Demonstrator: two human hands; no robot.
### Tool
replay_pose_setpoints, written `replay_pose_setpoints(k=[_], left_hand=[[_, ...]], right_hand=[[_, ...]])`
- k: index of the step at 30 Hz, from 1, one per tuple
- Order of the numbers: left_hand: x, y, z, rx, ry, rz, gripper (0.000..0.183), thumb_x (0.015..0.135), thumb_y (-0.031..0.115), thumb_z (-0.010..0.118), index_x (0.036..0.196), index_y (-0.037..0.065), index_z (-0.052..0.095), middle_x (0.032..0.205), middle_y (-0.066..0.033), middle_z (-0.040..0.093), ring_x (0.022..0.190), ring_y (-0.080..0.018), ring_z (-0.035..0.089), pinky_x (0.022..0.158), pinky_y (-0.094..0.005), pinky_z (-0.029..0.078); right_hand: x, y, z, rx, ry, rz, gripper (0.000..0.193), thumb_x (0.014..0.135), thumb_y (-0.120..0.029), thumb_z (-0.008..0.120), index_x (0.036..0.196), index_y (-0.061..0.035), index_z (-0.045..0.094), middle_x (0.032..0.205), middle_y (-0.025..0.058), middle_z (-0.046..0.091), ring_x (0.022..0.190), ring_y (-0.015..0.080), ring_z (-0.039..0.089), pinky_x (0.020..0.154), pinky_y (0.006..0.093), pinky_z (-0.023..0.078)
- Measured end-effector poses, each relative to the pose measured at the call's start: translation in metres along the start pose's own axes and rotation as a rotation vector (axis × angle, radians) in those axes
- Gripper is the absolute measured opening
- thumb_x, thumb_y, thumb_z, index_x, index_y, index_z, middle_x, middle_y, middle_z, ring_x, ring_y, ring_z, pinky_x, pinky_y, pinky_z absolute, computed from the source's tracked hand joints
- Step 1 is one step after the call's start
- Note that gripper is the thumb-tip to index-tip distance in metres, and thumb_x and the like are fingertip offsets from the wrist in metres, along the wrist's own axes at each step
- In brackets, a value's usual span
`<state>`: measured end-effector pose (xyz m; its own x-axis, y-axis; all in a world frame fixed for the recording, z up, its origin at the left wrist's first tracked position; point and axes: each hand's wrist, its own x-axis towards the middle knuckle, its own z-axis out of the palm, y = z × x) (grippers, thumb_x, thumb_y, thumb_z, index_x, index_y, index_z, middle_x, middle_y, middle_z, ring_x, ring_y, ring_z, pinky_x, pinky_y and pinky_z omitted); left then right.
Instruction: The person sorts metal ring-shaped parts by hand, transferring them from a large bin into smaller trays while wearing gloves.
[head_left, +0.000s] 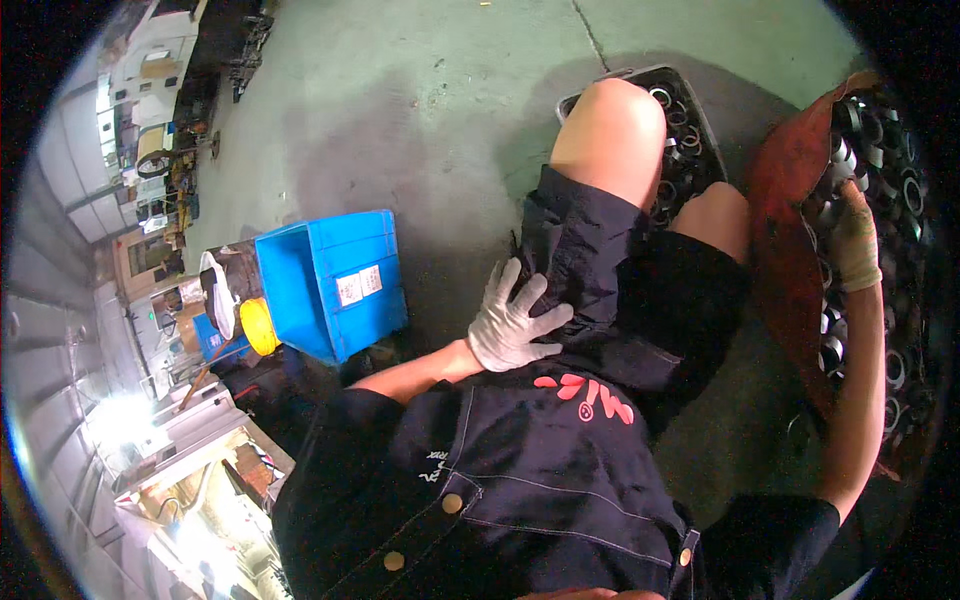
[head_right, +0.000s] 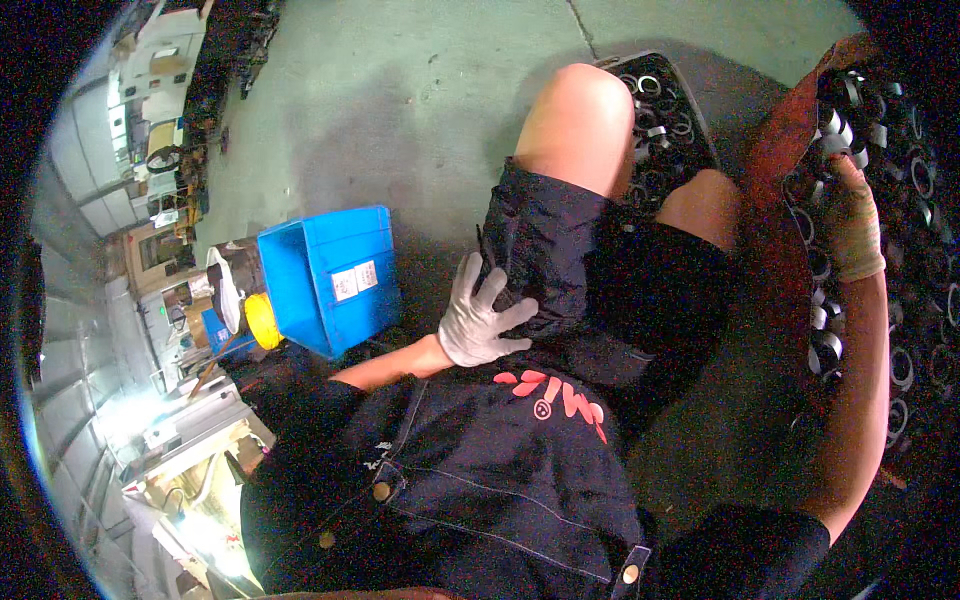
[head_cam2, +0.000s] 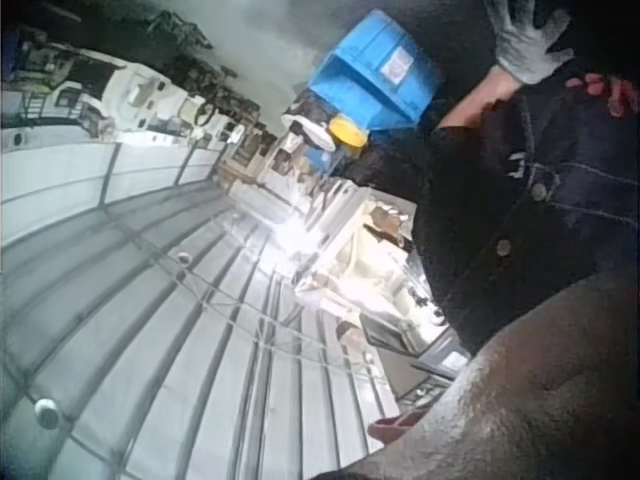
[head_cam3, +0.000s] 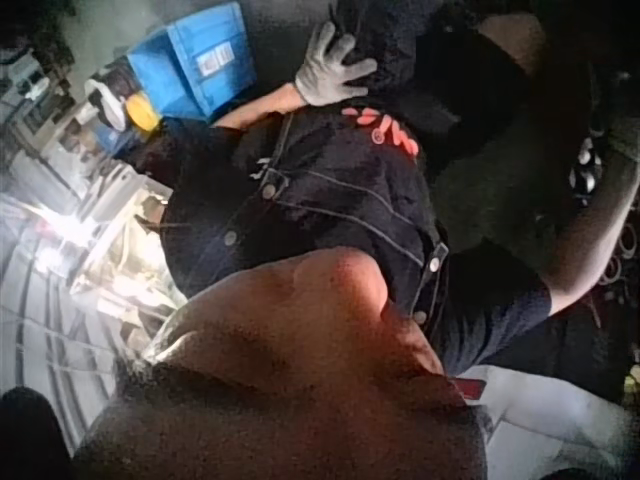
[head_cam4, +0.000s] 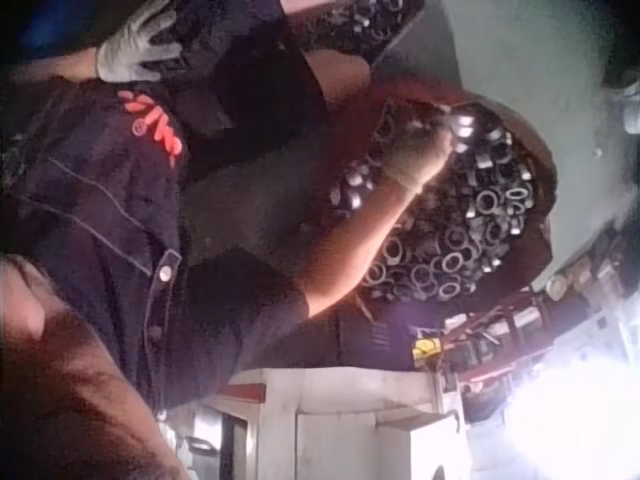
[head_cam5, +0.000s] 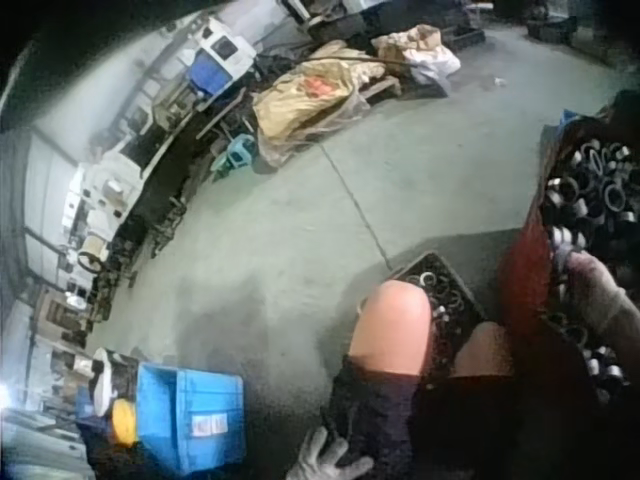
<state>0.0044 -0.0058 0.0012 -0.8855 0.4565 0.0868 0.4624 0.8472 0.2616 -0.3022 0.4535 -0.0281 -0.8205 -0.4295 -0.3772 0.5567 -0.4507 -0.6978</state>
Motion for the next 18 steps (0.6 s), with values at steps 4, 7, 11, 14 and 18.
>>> replay_pose_setpoints(k=[4, 7, 11, 14, 18], left_hand=[[0.011, -0.029, -0.054, -0.128, -0.539, 0.362, 0.063, 0.063, 0.036, 0.071, 0.121, 0.015, 0.061, 0.135, -0.0096, 0.051, 0.128, -0.0341, 0.043, 0.107, -0.0511, 0.032], [0.043, -0.053, -0.052, -0.154, -0.558, 0.704, 0.055, 0.074, 0.029, 0.062, 0.127, 0.017, 0.056, 0.14, -0.0064, 0.05, 0.128, -0.0249, 0.047, 0.102, -0.0436, 0.039], [0.087, -0.04, -0.028, 0.08, -0.418, 0.825, 0.049, 0.081, 0.019, 0.051, 0.13, 0.02, 0.051, 0.136, -0.0107, 0.05, 0.126, -0.0258, 0.048, 0.102, -0.0393, 0.043], [0.093, -0.044, -0.027, 0.093, -0.38, 0.895, 0.042, 0.078, 0.02, 0.054, 0.12, 0.019, 0.056, 0.113, -0.0093, 0.056, 0.105, -0.0256, 0.056, 0.095, -0.0403, 0.046], [0.094, -0.06, -0.038, 0.061, -0.39, 0.917, 0.029, 0.07, 0.023, 0.06, 0.098, 0.014, 0.059, 0.074, -0.0001, 0.045, 0.066, -0.0184, 0.05, 0.062, -0.0341, 0.044]], right_hand=[[0.012, 0.008, -0.005, 0.031, -0.016, 0.04, 0.044, 0.096, -0.035, 0.054, 0.131, -0.0077, 0.054, 0.125, 0.0047, 0.061, 0.112, 0.0202, 0.058, 0.099, 0.0372, 0.047], [0.011, 0.004, -0.016, -0.016, 0.111, 0.014, 0.043, 0.094, -0.033, 0.058, 0.128, -0.0077, 0.057, 0.12, 0.0061, 0.062, 0.107, 0.0219, 0.059, 0.098, 0.0388, 0.047], [0.007, 0.008, -0.008, 0.061, 0.048, 0.004, 0.04, 0.098, -0.029, 0.054, 0.13, -0.0057, 0.056, 0.121, 0.0086, 0.064, 0.11, 0.0218, 0.061, 0.098, 0.0386, 0.049], [0.009, 0.009, 0.016, -0.031, 0.019, 0.006, 0.041, 0.098, -0.03, 0.053, 0.131, -0.0051, 0.054, 0.121, 0.0089, 0.064, 0.11, 0.0224, 0.062, 0.098, 0.0384, 0.05], [-0.002, 0.001, 0.027, 0.083, -0.065, 0.041, 0.041, 0.098, -0.031, 0.055, 0.129, -0.0052, 0.056, 0.119, 0.0097, 0.066, 0.108, 0.0233, 0.063, 0.098, 0.0389, 0.05]])
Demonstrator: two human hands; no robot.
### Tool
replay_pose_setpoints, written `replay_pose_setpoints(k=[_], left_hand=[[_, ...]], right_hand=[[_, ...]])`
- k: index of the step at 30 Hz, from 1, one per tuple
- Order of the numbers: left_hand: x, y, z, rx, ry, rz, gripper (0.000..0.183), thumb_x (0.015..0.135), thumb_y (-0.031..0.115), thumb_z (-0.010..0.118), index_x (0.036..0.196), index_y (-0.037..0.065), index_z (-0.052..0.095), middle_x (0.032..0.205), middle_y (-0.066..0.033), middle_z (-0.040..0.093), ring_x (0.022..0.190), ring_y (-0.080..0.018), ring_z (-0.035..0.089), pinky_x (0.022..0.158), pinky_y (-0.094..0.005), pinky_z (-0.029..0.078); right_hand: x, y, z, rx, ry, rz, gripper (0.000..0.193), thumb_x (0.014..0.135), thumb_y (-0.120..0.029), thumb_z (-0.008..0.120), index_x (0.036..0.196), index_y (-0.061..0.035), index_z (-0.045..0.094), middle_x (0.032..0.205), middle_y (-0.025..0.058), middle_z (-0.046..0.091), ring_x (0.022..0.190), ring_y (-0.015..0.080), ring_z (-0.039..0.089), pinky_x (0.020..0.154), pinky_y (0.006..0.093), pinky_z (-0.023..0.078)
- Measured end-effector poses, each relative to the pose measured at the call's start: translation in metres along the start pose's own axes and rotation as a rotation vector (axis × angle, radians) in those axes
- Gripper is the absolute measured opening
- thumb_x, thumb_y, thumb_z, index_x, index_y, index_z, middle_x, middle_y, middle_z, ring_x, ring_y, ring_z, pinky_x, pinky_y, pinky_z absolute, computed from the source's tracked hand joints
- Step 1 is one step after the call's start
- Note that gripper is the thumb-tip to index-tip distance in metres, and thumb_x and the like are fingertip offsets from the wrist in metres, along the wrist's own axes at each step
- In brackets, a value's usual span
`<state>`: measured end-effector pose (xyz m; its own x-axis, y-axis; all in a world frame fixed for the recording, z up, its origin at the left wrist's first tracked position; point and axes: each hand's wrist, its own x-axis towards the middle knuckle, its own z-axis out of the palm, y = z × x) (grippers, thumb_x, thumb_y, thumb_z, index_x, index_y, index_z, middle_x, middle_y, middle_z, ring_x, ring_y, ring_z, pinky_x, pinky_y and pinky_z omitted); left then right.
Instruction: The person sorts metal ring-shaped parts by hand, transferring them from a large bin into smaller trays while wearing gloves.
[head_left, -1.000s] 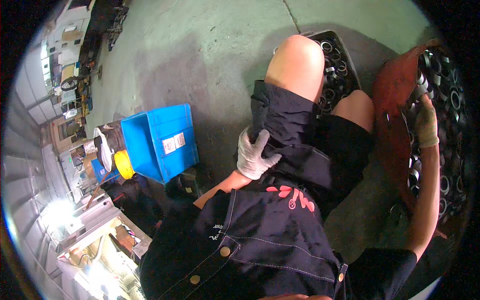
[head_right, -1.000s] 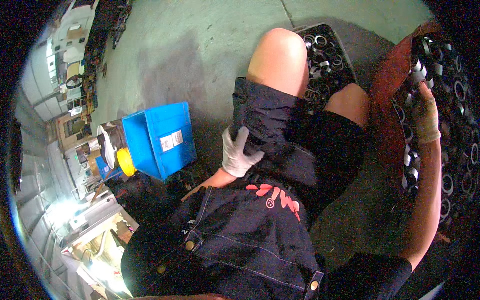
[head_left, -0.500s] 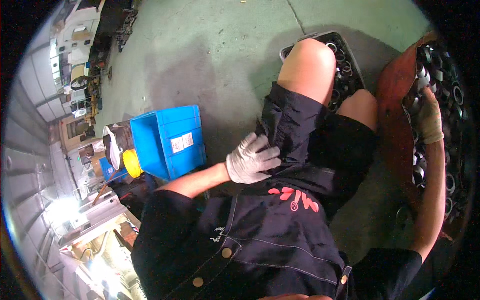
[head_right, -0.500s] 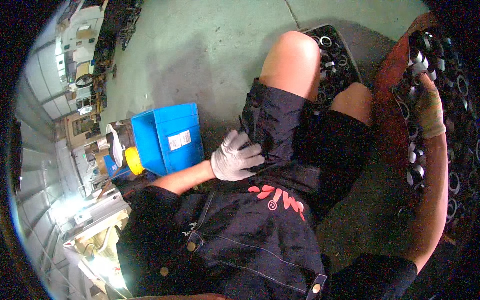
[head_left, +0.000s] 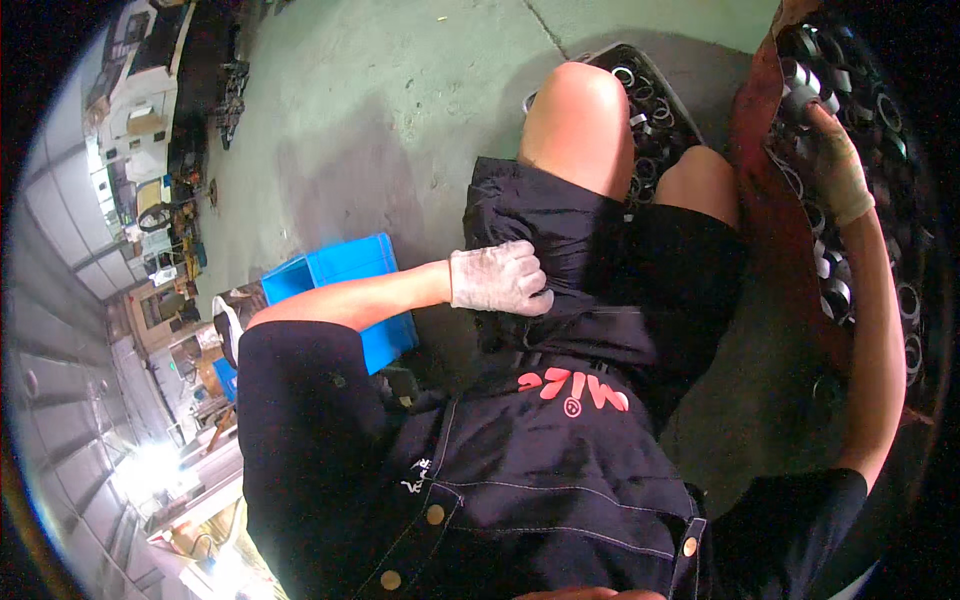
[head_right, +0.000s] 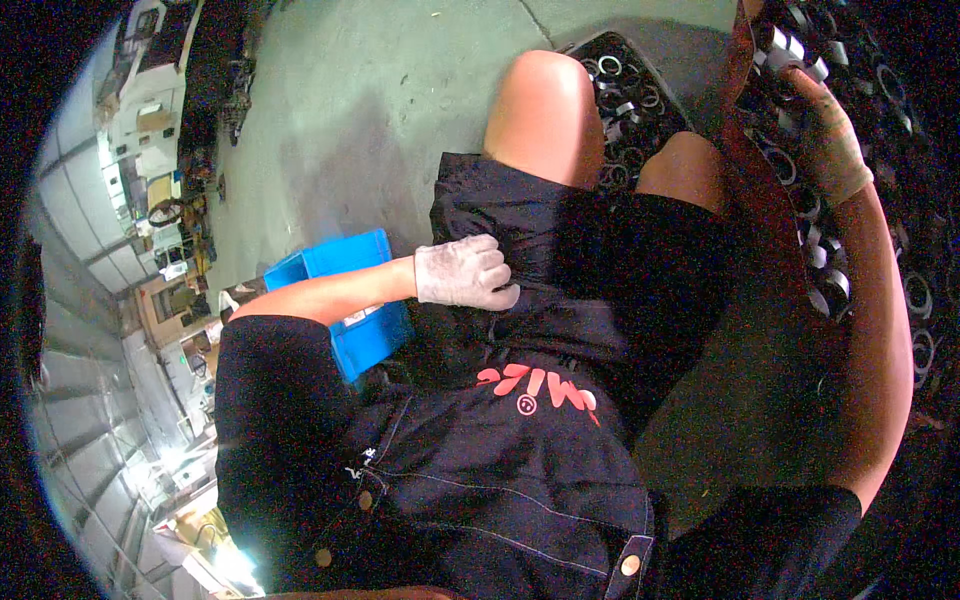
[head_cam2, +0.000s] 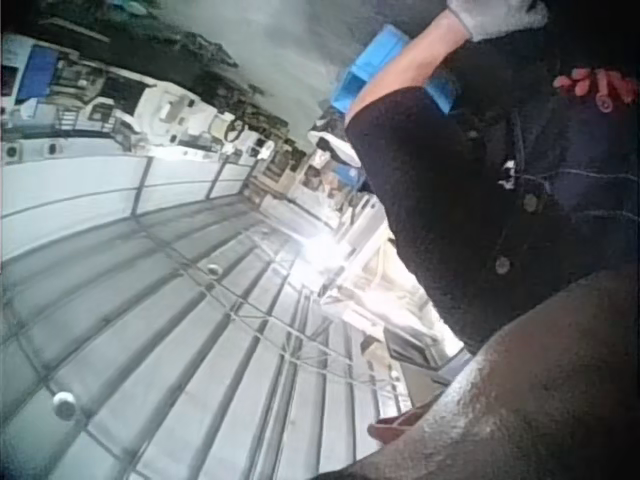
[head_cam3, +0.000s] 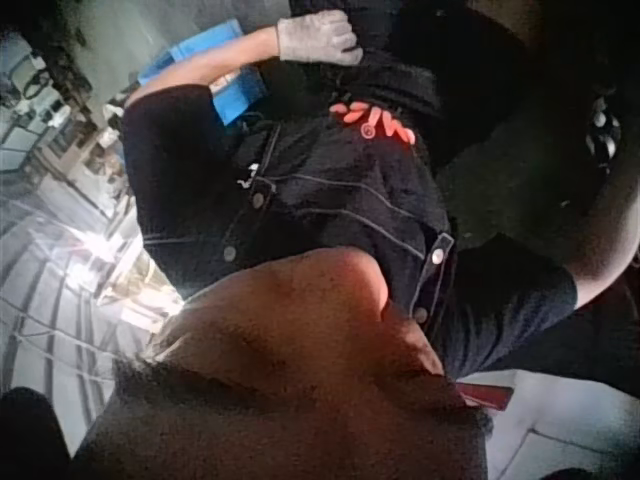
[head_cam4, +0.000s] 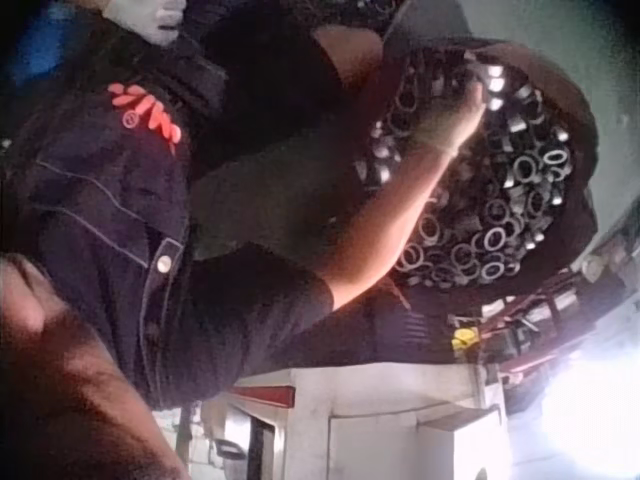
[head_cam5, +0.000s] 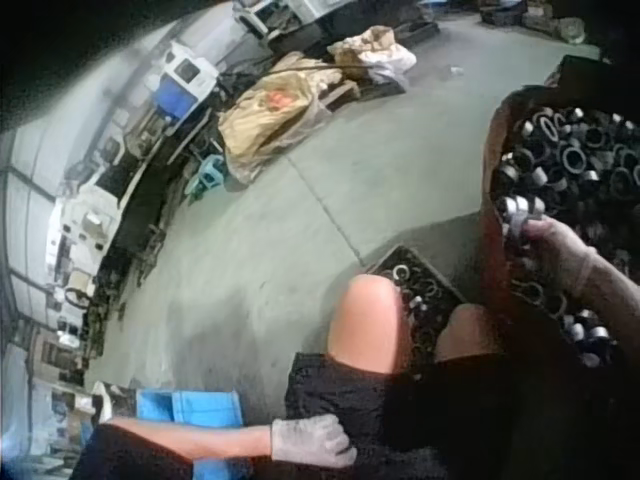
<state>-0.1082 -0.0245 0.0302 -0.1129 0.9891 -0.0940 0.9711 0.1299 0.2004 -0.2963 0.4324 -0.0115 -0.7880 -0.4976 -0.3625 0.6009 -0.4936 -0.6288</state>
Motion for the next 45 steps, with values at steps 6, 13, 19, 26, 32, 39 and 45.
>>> replay_pose_setpoints(k=[6, 13, 19, 26, 32, 39, 45], left_hand=[[0.001, 0.001, 0.002, -0.032, 0.01, 0.043, 0.029, 0.07, 0.025, 0.058, 0.096, 0.011, 0.058, 0.074, 0.0004, 0.044, 0.066, -0.0163, 0.049, 0.061, -0.0328, 0.042], [0.002, 0.001, 0.006, -0.028, 0.065, 0.066, 0.031, 0.07, 0.026, 0.057, 0.097, 0.01, 0.059, 0.075, 0.0001, 0.046, 0.07, -0.0163, 0.051, 0.067, -0.0327, 0.045], [0.004, 0.002, 0.004, -0.039, 0.064, 0.062, 0.032, 0.072, 0.025, 0.057, 0.1, 0.01, 0.059, 0.078, 0.0, 0.047, 0.072, -0.0163, 0.052, 0.067, -0.0321, 0.045], [-0.002, 0.015, 0.018, -0.004, 0.043, -0.033, 0.028, 0.072, 0.024, 0.059, 0.096, 0.01, 0.058, 0.074, 0.0008, 0.047, 0.068, -0.0147, 0.051, 0.062, -0.03, 0.042], [-0.006, 0.021, 0.029, 0.029, 0.137, -0.074, 0.028, 0.069, 0.023, 0.061, 0.095, 0.013, 0.06, 0.074, 0.0021, 0.043, 0.066, -0.0135, 0.048, 0.057, -0.0283, 0.04], [-0.012, 0.03, 0.039, 0.007, 0.088, -0.089, 0.032, 0.078, 0.025, 0.054, 0.108, 0.015, 0.061, 0.08, 0.0011, 0.053, 0.072, -0.0152, 0.053, 0.067, -0.0302, 0.044], [-0.02, 0.036, 0.048, 0.09, 0.148, -0.075, 0.04, 0.08, 0.024, 0.054, 0.12, 0.018, 0.055, 0.091, -0.001, 0.052, 0.088, -0.0176, 0.052, 0.075, -0.0313, 0.046]], right_hand=[[0.004, 0.0, -0.003, -0.009, 0.01, 0.023, 0.04, 0.094, -0.029, 0.06, 0.129, -0.0099, 0.055, 0.121, 0.0041, 0.061, 0.106, 0.0184, 0.06, 0.092, 0.036, 0.05], [0.005, 0.004, -0.006, -0.068, 0.096, 0.026, 0.041, 0.091, -0.031, 0.063, 0.125, -0.0101, 0.057, 0.116, 0.0026, 0.062, 0.103, 0.016, 0.059, 0.089, 0.0329, 0.05], [0.001, 0.007, 0.006, -0.099, 0.138, -0.068, 0.039, 0.091, -0.033, 0.062, 0.123, -0.0097, 0.058, 0.115, 0.0017, 0.061, 0.1, 0.0158, 0.059, 0.087, 0.0329, 0.051], [-0.002, -0.002, 0.001, -0.101, 0.195, -0.045, 0.042, 0.094, -0.029, 0.059, 0.129, -0.0064, 0.055, 0.12, 0.0067, 0.064, 0.106, 0.0213, 0.063, 0.092, 0.0374, 0.053], [-0.006, -0.048, -0.033, -0.211, 0.34, -0.296, 0.036, 0.101, -0.021, 0.047, 0.131, -0.0009, 0.053, 0.117, 0.0071, 0.062, 0.097, 0.0189, 0.062, 0.089, 0.0325, 0.052], [-0.05, -0.068, 0.03, -0.59, 0.341, -0.601, 0.033, 0.096, -0.008, 0.056, 0.128, 0.0007, 0.056, 0.12, 0.0091, 0.062, 0.104, 0.0177, 0.061, 0.092, 0.0316, 0.05], [-0.06, -0.052, 0.13, -1.399, 0.427, -0.719, 0.04, 0.077, -0.002, 0.077, 0.114, 0.0008, 0.063, 0.111, 0.0082, 0.067, 0.099, 0.0178, 0.063, 0.088, 0.0319, 0.051]])
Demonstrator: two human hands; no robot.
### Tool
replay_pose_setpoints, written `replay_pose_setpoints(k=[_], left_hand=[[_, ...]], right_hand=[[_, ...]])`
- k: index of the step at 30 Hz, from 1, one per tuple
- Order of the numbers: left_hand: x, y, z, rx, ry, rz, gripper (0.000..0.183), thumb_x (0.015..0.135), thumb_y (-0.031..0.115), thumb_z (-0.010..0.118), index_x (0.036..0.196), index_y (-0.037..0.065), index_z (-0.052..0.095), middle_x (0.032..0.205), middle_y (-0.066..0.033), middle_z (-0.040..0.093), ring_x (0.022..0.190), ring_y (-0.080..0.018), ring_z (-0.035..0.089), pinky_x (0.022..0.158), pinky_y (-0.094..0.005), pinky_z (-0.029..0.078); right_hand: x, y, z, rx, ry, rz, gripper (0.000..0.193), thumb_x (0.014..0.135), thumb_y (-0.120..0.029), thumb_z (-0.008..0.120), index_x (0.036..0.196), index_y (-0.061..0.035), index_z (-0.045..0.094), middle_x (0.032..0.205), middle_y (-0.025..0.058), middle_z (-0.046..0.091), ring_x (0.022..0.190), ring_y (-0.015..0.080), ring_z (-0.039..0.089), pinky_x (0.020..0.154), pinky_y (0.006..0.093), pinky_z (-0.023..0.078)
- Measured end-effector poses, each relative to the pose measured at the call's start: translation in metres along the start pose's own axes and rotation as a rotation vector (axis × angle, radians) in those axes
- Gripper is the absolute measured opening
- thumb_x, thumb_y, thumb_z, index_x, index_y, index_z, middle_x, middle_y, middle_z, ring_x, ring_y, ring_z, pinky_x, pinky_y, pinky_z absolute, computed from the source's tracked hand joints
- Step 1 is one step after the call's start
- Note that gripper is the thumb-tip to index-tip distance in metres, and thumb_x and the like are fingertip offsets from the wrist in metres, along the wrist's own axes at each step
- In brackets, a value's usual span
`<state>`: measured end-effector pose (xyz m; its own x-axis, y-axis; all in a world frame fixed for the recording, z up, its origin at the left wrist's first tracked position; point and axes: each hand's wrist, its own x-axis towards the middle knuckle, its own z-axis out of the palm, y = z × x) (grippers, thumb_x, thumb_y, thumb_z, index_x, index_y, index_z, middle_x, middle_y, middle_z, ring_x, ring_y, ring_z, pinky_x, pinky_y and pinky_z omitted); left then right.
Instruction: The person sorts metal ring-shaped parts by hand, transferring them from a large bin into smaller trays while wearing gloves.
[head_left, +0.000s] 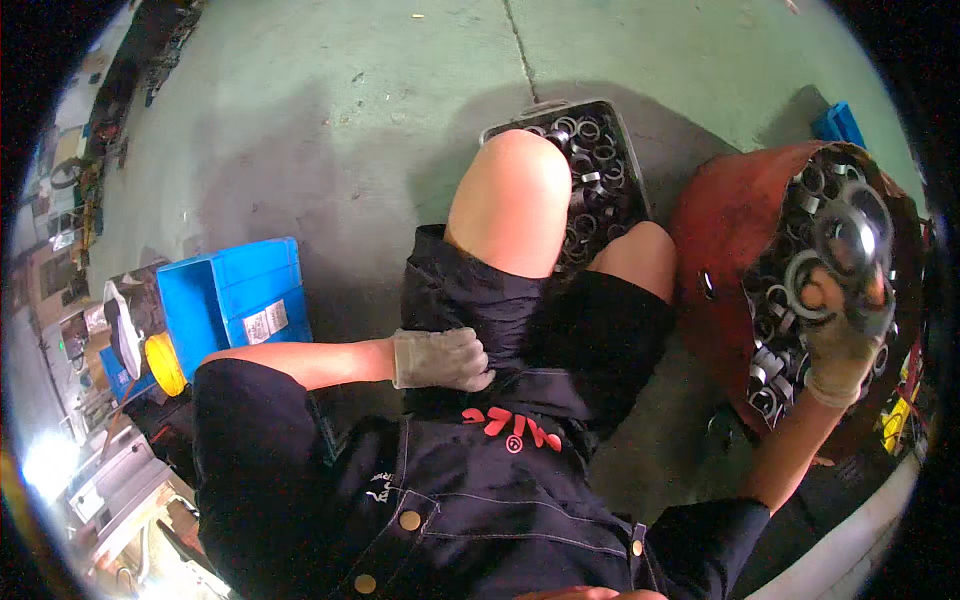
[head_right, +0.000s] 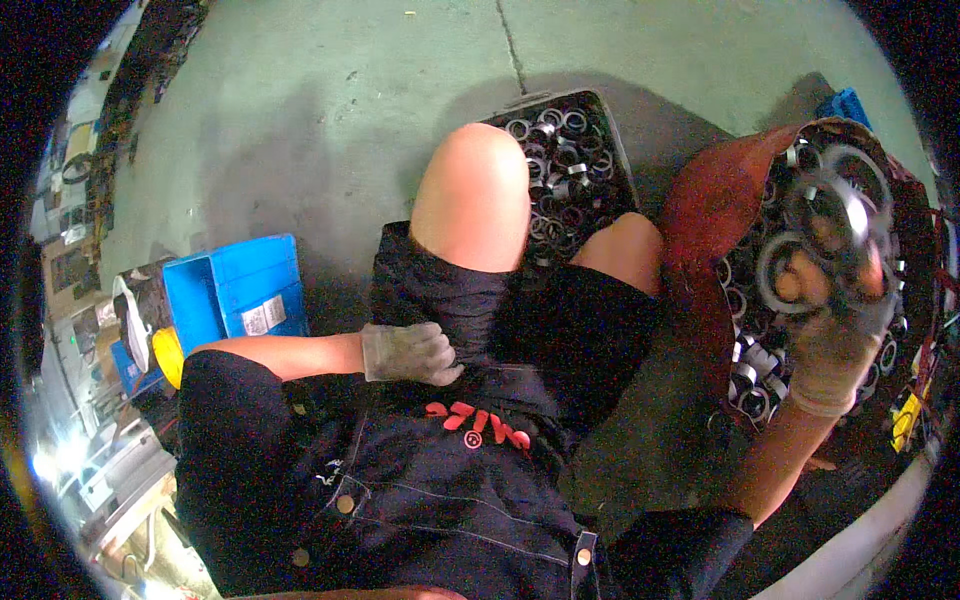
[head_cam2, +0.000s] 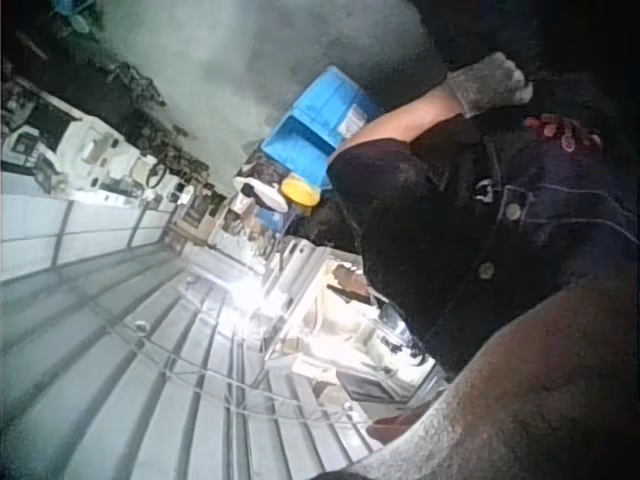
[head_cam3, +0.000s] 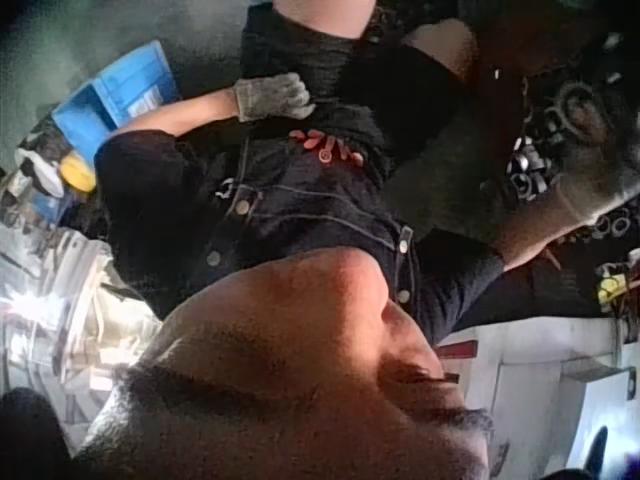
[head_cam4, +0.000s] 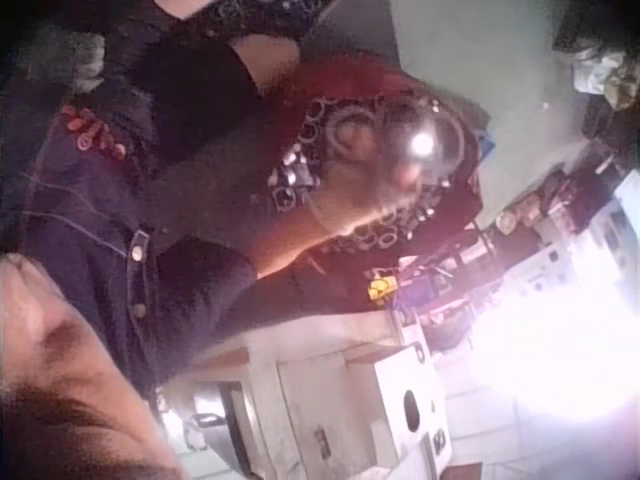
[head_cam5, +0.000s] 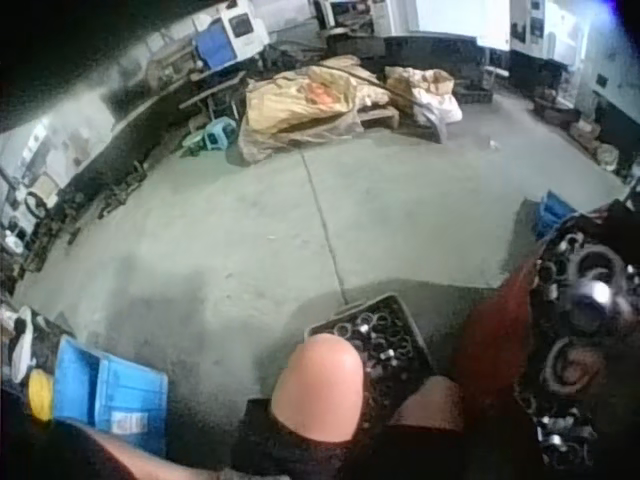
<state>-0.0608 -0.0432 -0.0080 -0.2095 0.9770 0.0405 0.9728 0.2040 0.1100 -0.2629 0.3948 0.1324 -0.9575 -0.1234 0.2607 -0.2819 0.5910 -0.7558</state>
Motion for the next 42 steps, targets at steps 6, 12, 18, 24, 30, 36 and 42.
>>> replay_pose_setpoints(k=[6, 12, 18, 24, 30, 36, 42], left_hand=[[-0.003, -0.003, -0.011, -0.091, -0.066, -0.056, 0.037, 0.082, 0.024, 0.053, 0.118, 0.014, 0.056, 0.091, -0.0011, 0.054, 0.087, -0.0174, 0.056, 0.073, -0.0319, 0.047], [0.007, 0.002, -0.006, -0.109, 0.069, -0.071, 0.011, 0.076, 0.027, 0.056, 0.083, 0.019, 0.059, 0.071, 0.0031, 0.046, 0.067, -0.015, 0.05, 0.06, -0.0324, 0.04], [0.005, -0.004, -0.016, -0.105, 0.034, -0.073, 0.023, 0.078, 0.021, 0.059, 0.1, 0.014, 0.063, 0.071, 0.003, 0.051, 0.065, -0.0146, 0.052, 0.058, -0.0296, 0.039], [0.009, -0.017, -0.019, -0.192, -0.07, -0.045, 0.022, 0.079, 0.021, 0.058, 0.099, 0.014, 0.064, 0.072, 0.002, 0.053, 0.067, -0.0158, 0.055, 0.063, -0.032, 0.041], [0.057, -0.062, -0.07, -0.552, -0.646, -0.067, 0.036, 0.072, 0.027, 0.065, 0.104, 0.01, 0.066, 0.081, -0.0094, 0.066, 0.076, -0.0303, 0.066, 0.07, -0.0413, 0.051], [0.141, -0.128, -0.064, -0.545, -0.134, -0.077, 0.029, 0.076, 0.03, 0.066, 0.082, 0.004, 0.058, 0.07, -0.0144, 0.061, 0.066, -0.0364, 0.063, 0.062, -0.0472, 0.052], [0.208, -0.178, -0.077, -0.521, 0.145, 0.031, 0.019, 0.076, 0.022, 0.067, 0.083, 0.006, 0.06, 0.076, -0.0143, 0.061, 0.075, -0.0373, 0.062, 0.066, -0.0471, 0.051]], right_hand=[[-0.007, -0.04, 0.117, 1.166, -0.548, 0.679, 0.054, 0.091, -0.038, 0.06, 0.129, -0.0004, 0.053, 0.112, 0.0128, 0.063, 0.091, 0.024, 0.065, 0.08, 0.0416, 0.054], [-0.026, -0.003, 0.216, 1.474, -0.694, 0.957, 0.031, 0.092, -0.01, 0.052, 0.122, -0.0043, 0.057, 0.115, 0.0077, 0.063, 0.105, 0.021, 0.061, 0.093, 0.0402, 0.049], [-0.032, 0.07, 0.263, 0.104, -0.873, 0.479, 0.076, 0.088, -0.033, 0.058, 0.153, -0.0116, 0.025, 0.14, 0.0235, 0.046, 0.114, 0.0401, 0.057, 0.095, 0.0434, 0.048], [-0.032, 0.023, 0.224, 0.085, -0.575, 0.155, 0.057, 0.086, -0.024, 0.061, 0.14, -0.0113, 0.046, 0.128, 0.0257, 0.055, 0.106, 0.0425, 0.061, 0.092, 0.0446, 0.05], [-0.01, -0.029, 0.059, -0.124, -0.125, 0.035, 0.042, 0.081, -0.004, 0.068, 0.123, -0.0061, 0.062, 0.114, 0.0148, 0.066, 0.104, 0.0271, 0.065, 0.09, 0.0345, 0.051], [-0.037, 0.116, -0.039, -0.74, -0.464, 0.434, 0.075, 0.076, -0.032, 0.078, 0.142, -0.0131, 0.045, 0.138, 0.0189, 0.051, 0.123, 0.0357, 0.053, 0.101, 0.0409, 0.046], [-0.049, 0.126, 0.002, -1.194, -0.835, 0.387, 0.069, 0.065, -0.03, 0.08, 0.127, -0.0141, 0.054, 0.12, 0.0207, 0.055, 0.113, 0.0388, 0.054, 0.091, 0.0451, 0.051]])
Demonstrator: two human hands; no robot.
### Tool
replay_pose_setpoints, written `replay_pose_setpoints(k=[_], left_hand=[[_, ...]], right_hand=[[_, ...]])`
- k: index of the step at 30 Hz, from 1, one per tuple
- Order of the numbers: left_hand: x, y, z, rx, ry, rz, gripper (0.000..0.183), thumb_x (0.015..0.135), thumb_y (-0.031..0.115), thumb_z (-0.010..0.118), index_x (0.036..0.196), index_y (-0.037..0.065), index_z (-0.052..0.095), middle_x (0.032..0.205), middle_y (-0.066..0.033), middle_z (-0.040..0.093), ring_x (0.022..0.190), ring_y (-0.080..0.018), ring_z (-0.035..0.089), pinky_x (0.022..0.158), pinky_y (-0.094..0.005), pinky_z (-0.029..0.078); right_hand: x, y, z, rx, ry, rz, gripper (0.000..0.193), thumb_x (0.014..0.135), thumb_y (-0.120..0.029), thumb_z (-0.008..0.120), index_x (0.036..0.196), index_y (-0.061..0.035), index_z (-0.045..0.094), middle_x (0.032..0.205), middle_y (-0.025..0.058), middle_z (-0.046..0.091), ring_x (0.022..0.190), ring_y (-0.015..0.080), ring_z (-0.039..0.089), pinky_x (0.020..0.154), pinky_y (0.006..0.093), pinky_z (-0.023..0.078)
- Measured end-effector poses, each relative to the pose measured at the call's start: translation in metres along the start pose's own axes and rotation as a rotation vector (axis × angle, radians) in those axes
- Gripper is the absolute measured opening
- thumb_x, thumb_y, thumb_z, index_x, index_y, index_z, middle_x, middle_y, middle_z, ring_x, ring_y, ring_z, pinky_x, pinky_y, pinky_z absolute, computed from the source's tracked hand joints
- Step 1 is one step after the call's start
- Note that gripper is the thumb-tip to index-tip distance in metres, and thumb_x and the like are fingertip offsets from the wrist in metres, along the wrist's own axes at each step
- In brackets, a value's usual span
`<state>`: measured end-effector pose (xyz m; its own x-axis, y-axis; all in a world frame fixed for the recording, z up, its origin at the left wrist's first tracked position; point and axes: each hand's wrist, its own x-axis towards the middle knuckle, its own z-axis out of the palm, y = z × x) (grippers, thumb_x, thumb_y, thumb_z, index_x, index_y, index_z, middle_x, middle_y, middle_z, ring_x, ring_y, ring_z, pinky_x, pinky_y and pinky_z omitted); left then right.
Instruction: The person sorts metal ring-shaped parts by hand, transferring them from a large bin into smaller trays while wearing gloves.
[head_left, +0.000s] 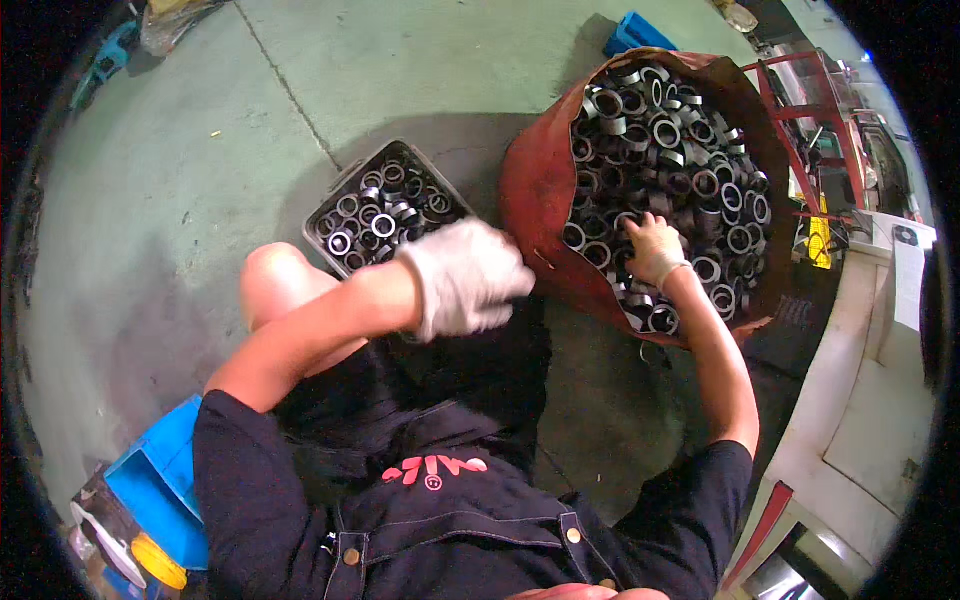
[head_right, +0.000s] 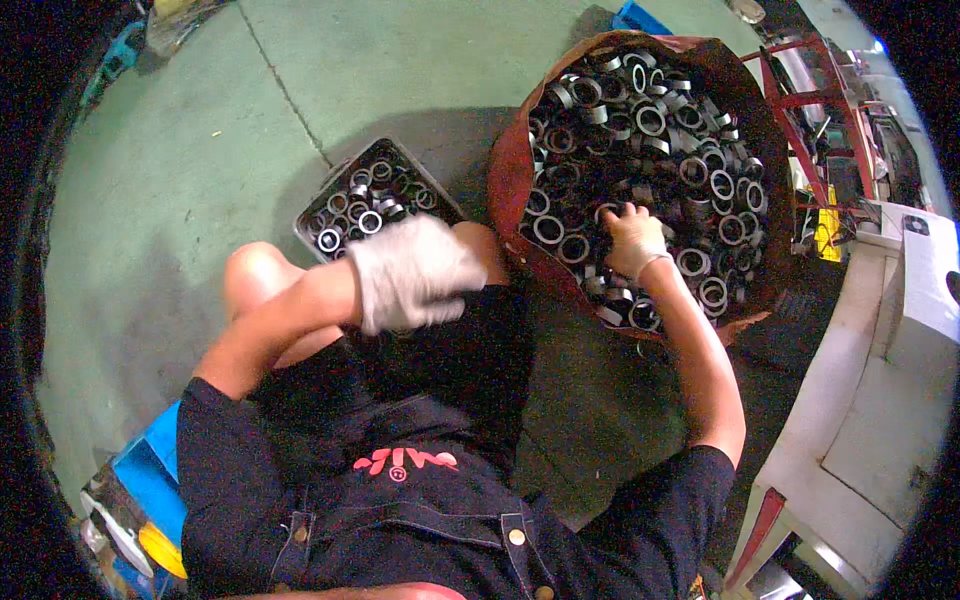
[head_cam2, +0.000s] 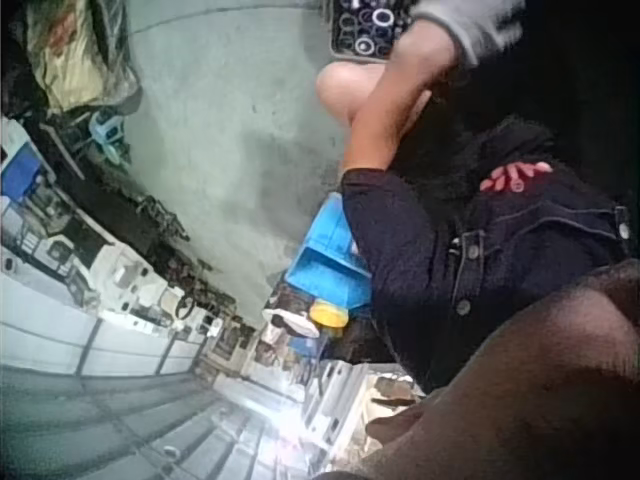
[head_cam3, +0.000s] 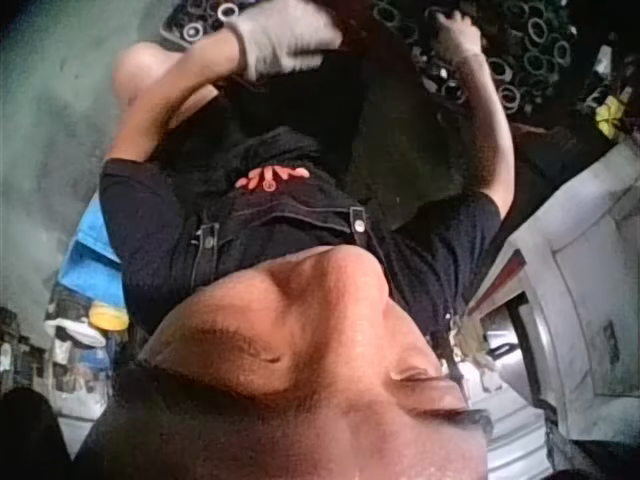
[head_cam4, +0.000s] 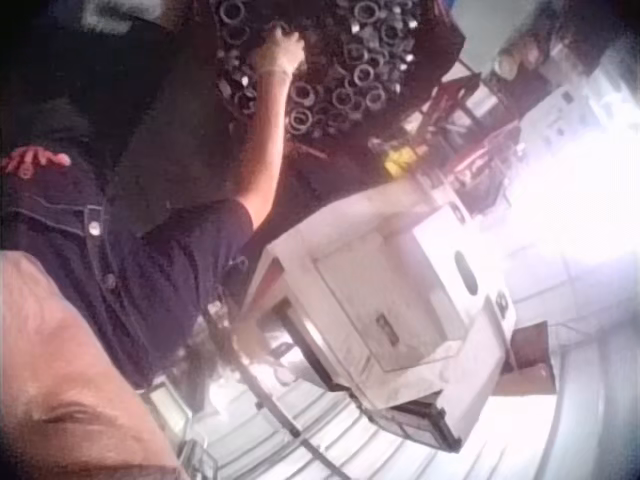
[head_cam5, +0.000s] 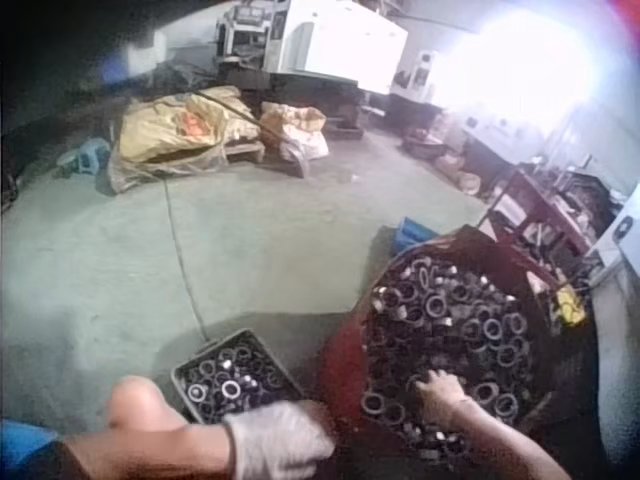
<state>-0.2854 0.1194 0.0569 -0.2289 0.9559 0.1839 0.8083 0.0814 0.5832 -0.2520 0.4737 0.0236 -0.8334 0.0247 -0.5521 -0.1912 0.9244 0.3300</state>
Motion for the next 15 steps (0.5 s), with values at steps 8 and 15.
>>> replay_pose_setpoints(k=[8, 15], left_hand=[[0.047, -0.023, -0.021, 0.137, 0.412, 0.049, 0.033, 0.078, 0.02, 0.067, 0.107, 0.007, 0.06, 0.107, -0.0139, 0.061, 0.1, -0.0369, 0.057, 0.089, -0.049, 0.045], [0.059, -0.038, 0.024, 0.197, 0.272, 0.09, 0.047, 0.073, 0.027, 0.07, 0.115, 0.01, 0.061, 0.139, -0.0111, 0.051, 0.137, -0.03, 0.041, 0.116, -0.0474, 0.028]], right_hand=[[0.013, -0.006, 0.006, 0.067, 0.184, -0.01, 0.068, 0.07, -0.008, 0.069, 0.135, -0.0192, 0.05, 0.134, 0.0144, 0.048, 0.11, 0.0353, 0.056, 0.085, 0.0395, 0.055], [0.034, -0.003, 0.023, -0.048, 0.329, -0.562, 0.069, 0.063, -0.012, 0.071, 0.129, -0.0285, 0.06, 0.148, 0.0109, 0.04, 0.128, 0.0334, 0.047, 0.1, 0.0431, 0.046]])
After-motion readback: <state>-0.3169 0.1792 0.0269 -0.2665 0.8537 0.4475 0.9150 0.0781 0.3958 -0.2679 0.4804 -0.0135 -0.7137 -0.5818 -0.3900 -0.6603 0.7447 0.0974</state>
